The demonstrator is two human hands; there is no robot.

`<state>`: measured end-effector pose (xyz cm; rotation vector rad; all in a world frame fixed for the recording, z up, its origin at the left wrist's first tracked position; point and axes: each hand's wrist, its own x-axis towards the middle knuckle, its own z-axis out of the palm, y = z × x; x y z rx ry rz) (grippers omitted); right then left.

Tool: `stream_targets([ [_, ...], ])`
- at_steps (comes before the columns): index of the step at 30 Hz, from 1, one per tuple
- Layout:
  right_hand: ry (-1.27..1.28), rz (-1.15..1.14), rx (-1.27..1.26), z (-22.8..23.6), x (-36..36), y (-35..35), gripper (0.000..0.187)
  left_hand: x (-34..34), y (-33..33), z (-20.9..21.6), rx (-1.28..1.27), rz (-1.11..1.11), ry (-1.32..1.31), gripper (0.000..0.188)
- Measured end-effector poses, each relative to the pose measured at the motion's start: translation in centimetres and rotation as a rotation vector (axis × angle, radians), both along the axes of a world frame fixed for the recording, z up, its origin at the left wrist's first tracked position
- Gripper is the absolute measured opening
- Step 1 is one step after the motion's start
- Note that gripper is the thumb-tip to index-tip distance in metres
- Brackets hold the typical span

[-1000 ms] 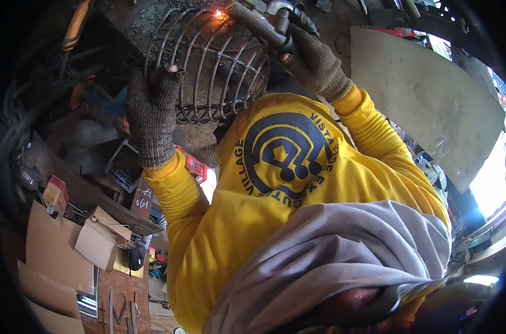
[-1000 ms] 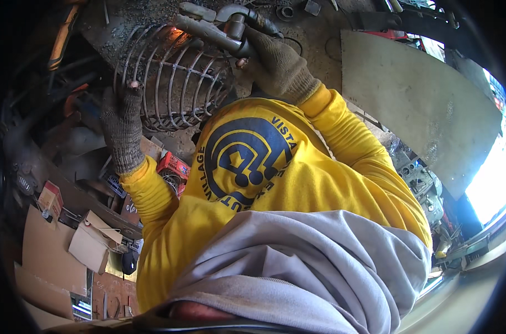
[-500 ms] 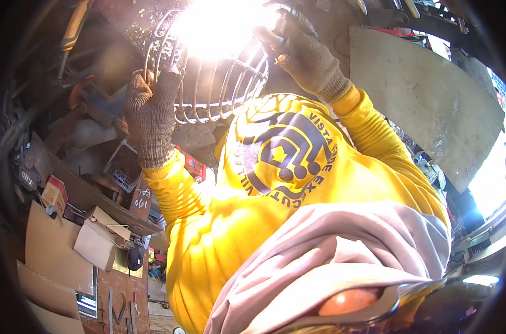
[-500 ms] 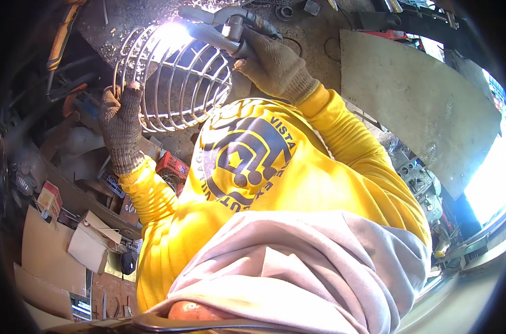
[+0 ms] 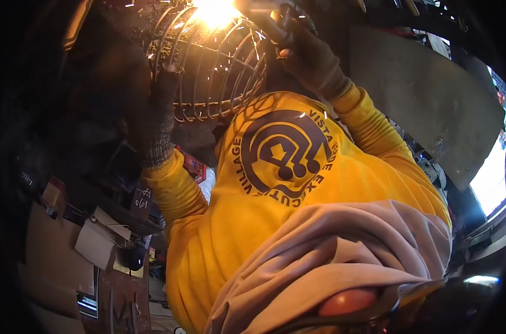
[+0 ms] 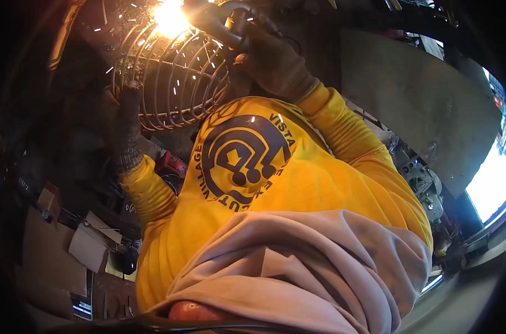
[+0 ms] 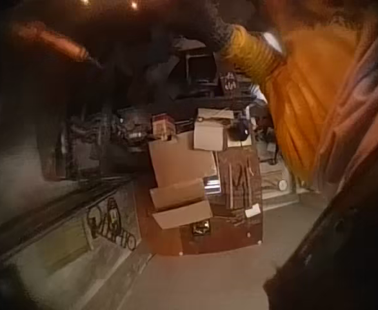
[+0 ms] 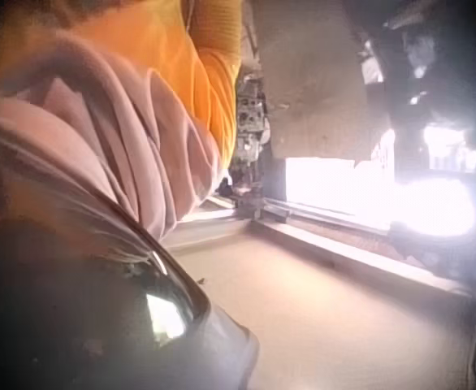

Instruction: The person welds a metal structure using a welding torch and a metal rod while holding the piece in a gloved hand.

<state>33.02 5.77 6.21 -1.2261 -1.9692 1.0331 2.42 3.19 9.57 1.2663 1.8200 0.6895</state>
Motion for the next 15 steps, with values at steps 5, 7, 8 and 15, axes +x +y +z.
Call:
stream_targets([
  [5,0.098,-0.034,-0.166,-1.5,0.7,-0.2,0.055,0.1,-0.2,-0.3,0.133,0.019,-0.197,0.041],
  [7,-0.009,-0.045,-0.172,-1.2,0.5,-0.2,0.054,-0.1,-0.3,-0.5,0.120,0.028,-0.186,0.040],
  [8,-0.052,-0.043,-0.177,-0.9,0.4,-0.2,0.054,-0.1,-0.3,-0.5,0.104,0.038,-0.174,0.040],
  [15,-0.057,-0.015,-0.211,-0.7,0.3,-0.4,0.052,-0.2,-0.2,-0.9,0.119,0.028,-0.091,0.038],
])
